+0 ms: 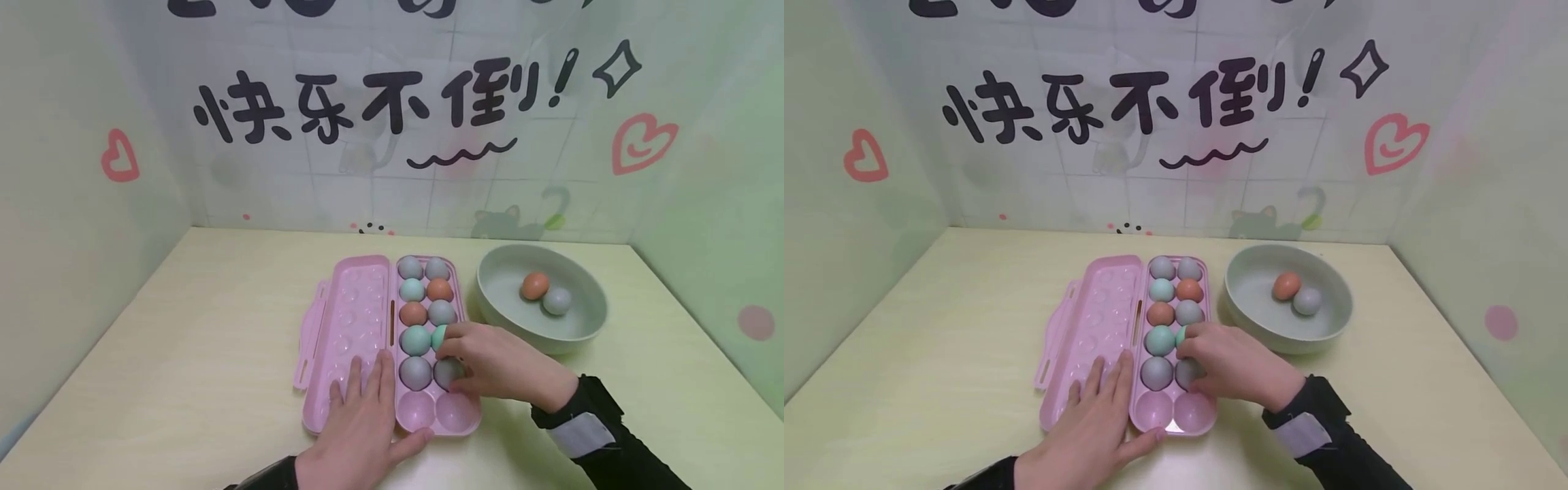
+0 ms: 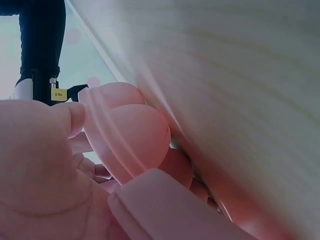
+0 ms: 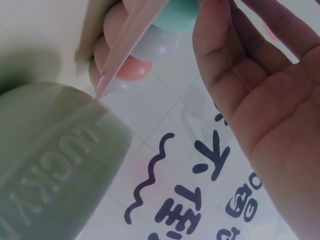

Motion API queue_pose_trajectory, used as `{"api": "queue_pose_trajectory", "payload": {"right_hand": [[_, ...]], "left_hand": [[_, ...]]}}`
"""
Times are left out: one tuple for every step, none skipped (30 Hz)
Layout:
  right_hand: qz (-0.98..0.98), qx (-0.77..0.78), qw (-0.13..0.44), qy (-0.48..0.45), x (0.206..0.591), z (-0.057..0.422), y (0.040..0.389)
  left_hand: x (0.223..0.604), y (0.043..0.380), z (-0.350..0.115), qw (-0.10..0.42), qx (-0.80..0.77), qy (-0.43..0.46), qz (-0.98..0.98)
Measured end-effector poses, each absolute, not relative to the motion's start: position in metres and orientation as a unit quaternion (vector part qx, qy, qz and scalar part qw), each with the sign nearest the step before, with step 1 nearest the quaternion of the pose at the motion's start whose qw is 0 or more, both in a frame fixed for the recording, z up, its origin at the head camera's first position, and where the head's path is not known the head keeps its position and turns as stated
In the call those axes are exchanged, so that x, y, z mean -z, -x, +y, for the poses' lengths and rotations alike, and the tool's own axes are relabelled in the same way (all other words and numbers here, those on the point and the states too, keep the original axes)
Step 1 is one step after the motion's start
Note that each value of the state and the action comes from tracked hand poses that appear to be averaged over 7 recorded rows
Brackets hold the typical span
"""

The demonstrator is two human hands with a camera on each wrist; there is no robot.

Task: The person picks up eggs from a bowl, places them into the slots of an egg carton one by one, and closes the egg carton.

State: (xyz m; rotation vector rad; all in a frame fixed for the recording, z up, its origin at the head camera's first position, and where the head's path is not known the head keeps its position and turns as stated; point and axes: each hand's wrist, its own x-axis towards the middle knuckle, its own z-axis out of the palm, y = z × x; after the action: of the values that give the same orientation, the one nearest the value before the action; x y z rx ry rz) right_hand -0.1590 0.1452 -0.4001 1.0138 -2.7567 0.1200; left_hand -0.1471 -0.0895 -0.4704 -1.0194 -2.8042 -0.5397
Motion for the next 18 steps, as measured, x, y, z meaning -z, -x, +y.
{"api": "queue_pose_trajectory", "payload": {"right_hand": [[-0.933, -0.040, 0.103, -0.342, 0.399, 0.145, 0.159], [-0.933, -0.042, 0.106, -0.341, 0.398, 0.146, 0.159], [-0.933, -0.045, 0.112, -0.340, 0.397, 0.147, 0.158], [-0.931, -0.050, 0.118, -0.342, 0.396, 0.149, 0.158], [-0.929, -0.057, 0.126, -0.344, 0.394, 0.151, 0.157], [-0.926, -0.065, 0.136, -0.345, 0.392, 0.153, 0.157], [-0.924, -0.071, 0.147, -0.346, 0.390, 0.156, 0.156], [-0.922, -0.078, 0.159, -0.345, 0.387, 0.160, 0.156], [-0.920, -0.082, 0.174, -0.342, 0.385, 0.163, 0.155], [-0.919, -0.083, 0.188, -0.337, 0.381, 0.167, 0.155], [-0.918, -0.086, 0.200, -0.331, 0.377, 0.171, 0.155], [-0.918, -0.085, 0.214, -0.323, 0.373, 0.175, 0.154], [-0.918, -0.083, 0.227, -0.315, 0.369, 0.179, 0.154], [-0.918, -0.082, 0.239, -0.307, 0.365, 0.183, 0.153], [-0.917, -0.083, 0.248, -0.301, 0.361, 0.187, 0.152], [-0.916, -0.085, 0.257, -0.296, 0.357, 0.192, 0.150], [-0.915, -0.087, 0.264, -0.291, 0.353, 0.196, 0.149], [-0.915, -0.086, 0.272, -0.285, 0.350, 0.201, 0.148]], "left_hand": [[0.470, 0.148, -0.089, 0.057, 0.179, 0.336, -0.923], [0.470, 0.148, -0.089, 0.059, 0.180, 0.337, -0.922], [0.470, 0.148, -0.089, 0.061, 0.181, 0.337, -0.922], [0.470, 0.148, -0.088, 0.062, 0.183, 0.339, -0.921], [0.470, 0.148, -0.088, 0.063, 0.184, 0.340, -0.920], [0.471, 0.148, -0.087, 0.062, 0.184, 0.341, -0.920], [0.471, 0.148, -0.087, 0.061, 0.184, 0.342, -0.920], [0.471, 0.148, -0.087, 0.060, 0.183, 0.342, -0.920], [0.471, 0.148, -0.087, 0.060, 0.182, 0.343, -0.920], [0.471, 0.147, -0.088, 0.064, 0.179, 0.343, -0.920], [0.471, 0.147, -0.088, 0.067, 0.178, 0.342, -0.920], [0.471, 0.147, -0.089, 0.072, 0.177, 0.342, -0.920], [0.471, 0.147, -0.090, 0.076, 0.176, 0.340, -0.921], [0.471, 0.147, -0.090, 0.078, 0.178, 0.339, -0.920], [0.471, 0.147, -0.091, 0.078, 0.180, 0.338, -0.920], [0.470, 0.147, -0.092, 0.077, 0.182, 0.338, -0.920], [0.470, 0.147, -0.092, 0.074, 0.185, 0.339, -0.919], [0.469, 0.147, -0.092, 0.071, 0.188, 0.341, -0.918]]}}
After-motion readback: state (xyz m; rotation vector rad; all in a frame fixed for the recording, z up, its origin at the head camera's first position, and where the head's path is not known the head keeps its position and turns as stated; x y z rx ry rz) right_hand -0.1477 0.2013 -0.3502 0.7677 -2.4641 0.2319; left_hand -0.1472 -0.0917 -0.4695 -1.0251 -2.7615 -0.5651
